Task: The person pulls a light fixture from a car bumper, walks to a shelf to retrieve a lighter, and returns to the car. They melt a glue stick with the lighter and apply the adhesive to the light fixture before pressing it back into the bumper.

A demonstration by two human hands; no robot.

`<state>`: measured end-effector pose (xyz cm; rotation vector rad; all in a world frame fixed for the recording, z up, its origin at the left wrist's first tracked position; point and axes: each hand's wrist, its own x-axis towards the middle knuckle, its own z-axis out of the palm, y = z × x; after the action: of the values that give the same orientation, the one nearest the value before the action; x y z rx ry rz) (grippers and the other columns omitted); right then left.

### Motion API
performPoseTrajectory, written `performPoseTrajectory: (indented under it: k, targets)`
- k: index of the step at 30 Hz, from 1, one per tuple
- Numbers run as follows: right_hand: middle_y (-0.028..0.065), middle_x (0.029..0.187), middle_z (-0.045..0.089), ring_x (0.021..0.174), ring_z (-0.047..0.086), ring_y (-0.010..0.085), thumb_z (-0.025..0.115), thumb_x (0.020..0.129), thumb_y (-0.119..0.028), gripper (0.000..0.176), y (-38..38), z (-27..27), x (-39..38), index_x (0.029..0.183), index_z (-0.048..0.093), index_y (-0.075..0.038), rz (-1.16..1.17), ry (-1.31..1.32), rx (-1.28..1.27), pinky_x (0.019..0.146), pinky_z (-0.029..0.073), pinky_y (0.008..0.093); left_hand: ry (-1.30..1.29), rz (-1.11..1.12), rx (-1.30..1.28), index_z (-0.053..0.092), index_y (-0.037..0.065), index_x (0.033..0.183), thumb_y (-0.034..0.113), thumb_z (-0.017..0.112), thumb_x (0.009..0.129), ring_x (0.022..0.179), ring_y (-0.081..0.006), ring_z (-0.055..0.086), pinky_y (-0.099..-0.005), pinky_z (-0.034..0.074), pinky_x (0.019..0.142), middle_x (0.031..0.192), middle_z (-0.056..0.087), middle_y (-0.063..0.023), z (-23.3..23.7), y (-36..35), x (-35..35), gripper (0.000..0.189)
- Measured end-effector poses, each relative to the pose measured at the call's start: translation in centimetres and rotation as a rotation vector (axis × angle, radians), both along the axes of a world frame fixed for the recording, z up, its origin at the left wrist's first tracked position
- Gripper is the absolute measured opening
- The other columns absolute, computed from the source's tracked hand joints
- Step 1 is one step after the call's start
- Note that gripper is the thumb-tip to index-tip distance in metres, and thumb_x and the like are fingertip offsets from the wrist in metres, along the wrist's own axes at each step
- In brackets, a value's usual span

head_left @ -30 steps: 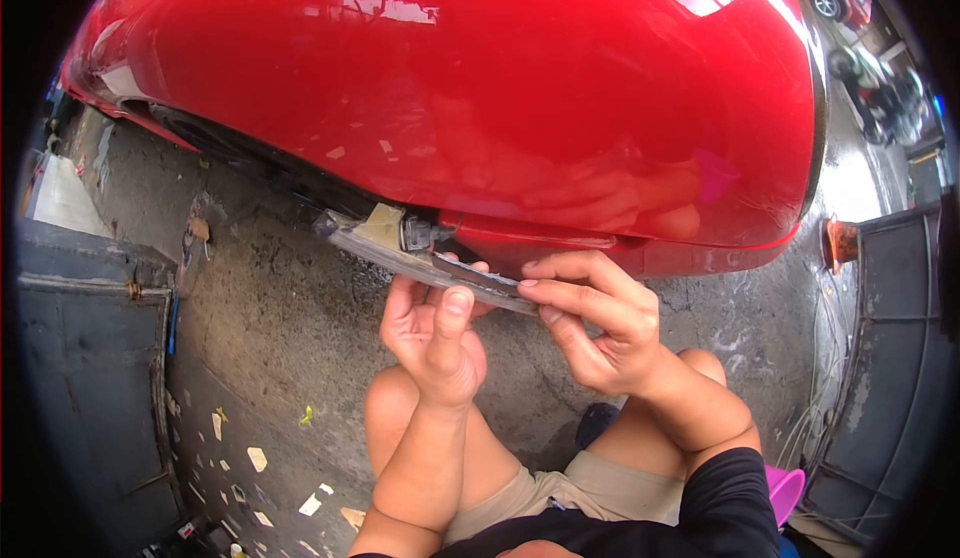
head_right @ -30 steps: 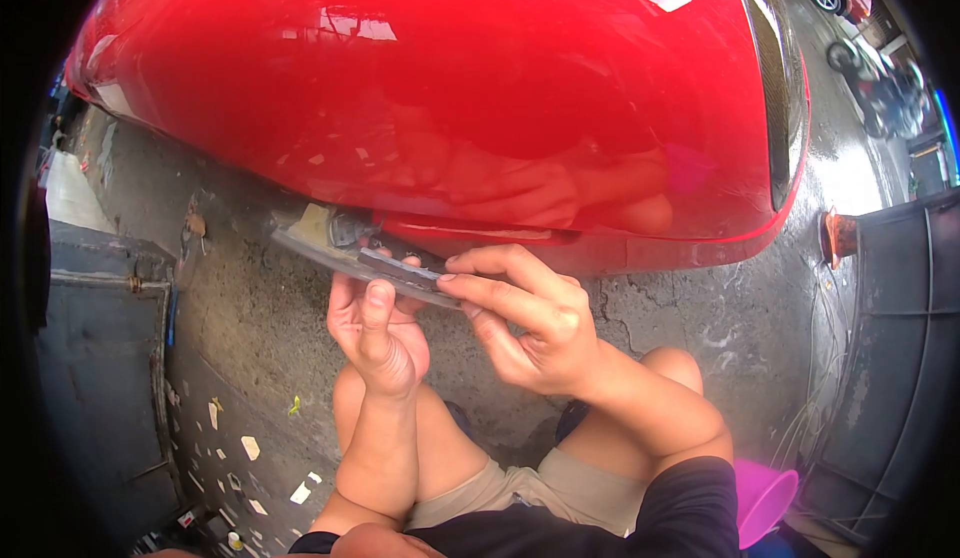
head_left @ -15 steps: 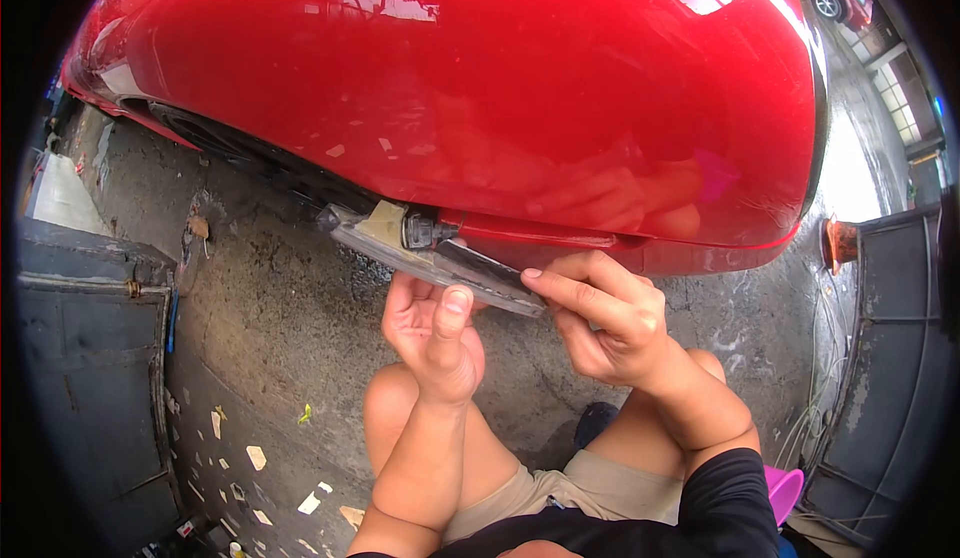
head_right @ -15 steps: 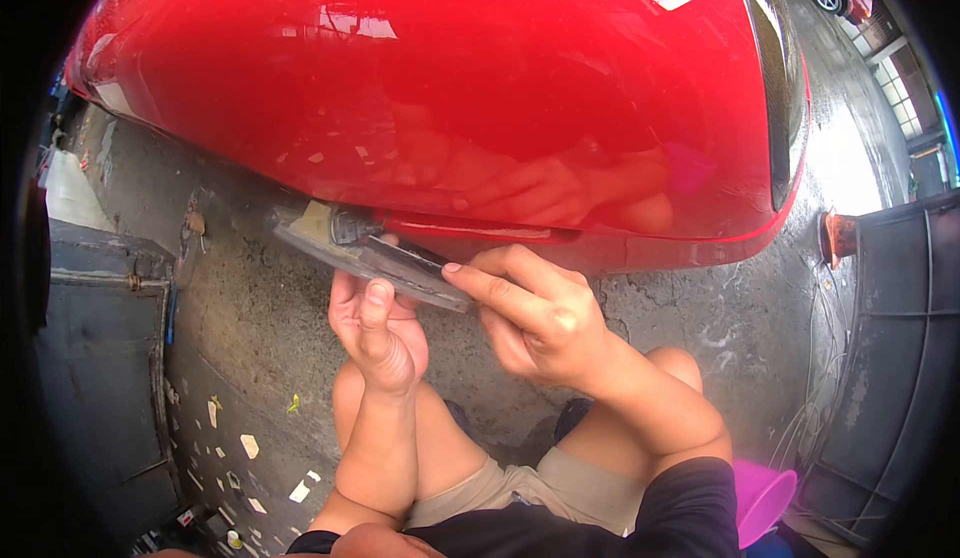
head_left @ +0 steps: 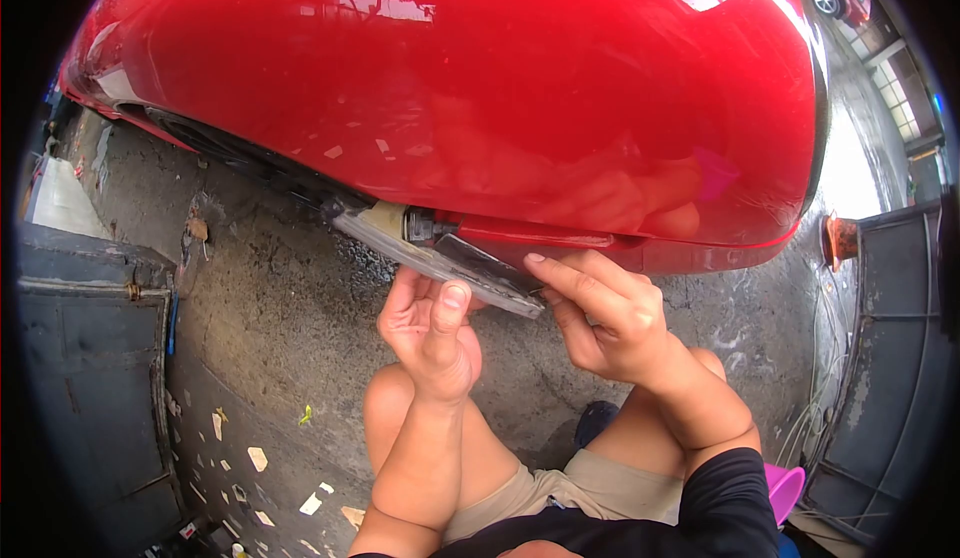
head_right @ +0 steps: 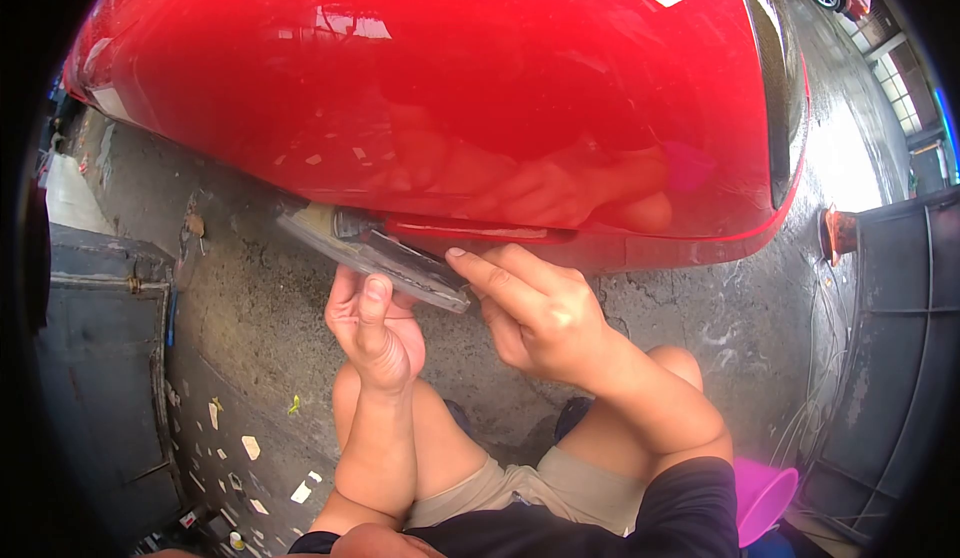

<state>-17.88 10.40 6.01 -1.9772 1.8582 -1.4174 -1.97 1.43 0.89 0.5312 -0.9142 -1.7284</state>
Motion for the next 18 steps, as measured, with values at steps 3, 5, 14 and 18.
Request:
performPoseTrajectory:
  k: [3, 5, 14, 18]
  targets:
    - [0.0114, 0.088, 0.067, 0.068, 0.067, 0.0249, 0.066, 0.072, 0.016, 0.050, -0.3, -0.3, -0.2, 0.120, 0.071, 0.000, 0.032, 0.012, -0.025, 0.057, 0.056, 0.0364, 0.000, -0.003, -0.002, 0.053, -0.007, 0.139, 0.014, 0.068, 0.095, 0.114, -0.0256, 0.067, -0.0417, 0.060, 0.100, 0.128, 0.065, -0.0176, 0.1, -0.1, 0.0, 0.051]
    - [0.0115, 0.088, 0.067, 0.067, 0.067, 0.0249, 0.066, 0.073, 0.016, 0.049, -0.4, -0.3, -0.2, 0.119, 0.071, 0.000, 0.033, 0.002, -0.026, 0.057, 0.056, 0.0361, -0.002, -0.003, -0.005, 0.053, -0.007, 0.139, 0.015, 0.068, 0.095, 0.113, -0.0252, 0.068, -0.0416, 0.060, 0.099, 0.128, 0.065, -0.0171, 0.1, -0.1, 0.0, 0.051]
    - [0.0202, 0.119, 0.060, 0.102, 0.063, 0.0327, 0.074, 0.075, 0.001, 0.051, -0.2, 0.3, 0.5, 0.125, 0.071, -0.009, 0.072, -0.055, 0.006, 0.075, 0.055, 0.0385, 0.012, 0.010, 0.052, 0.055, -0.009, 0.135, 0.009, 0.073, 0.091, 0.111, -0.0210, 0.066, -0.0371, 0.059, 0.096, 0.125, 0.066, -0.0167, 0.2, -0.1, 0.1, 0.051]
    - [0.0172, 0.108, 0.059, 0.094, 0.061, 0.0323, 0.074, 0.074, -0.003, 0.057, -0.8, 0.9, 1.0, 0.131, 0.069, -0.012, 0.087, -0.024, 0.060, 0.071, 0.053, 0.0386, -0.015, 0.005, 0.018, 0.057, -0.008, 0.135, 0.011, 0.074, 0.092, 0.108, -0.0215, 0.067, -0.0358, 0.060, 0.093, 0.124, 0.067, -0.0167, 0.1, 0.0, 0.2, 0.050]
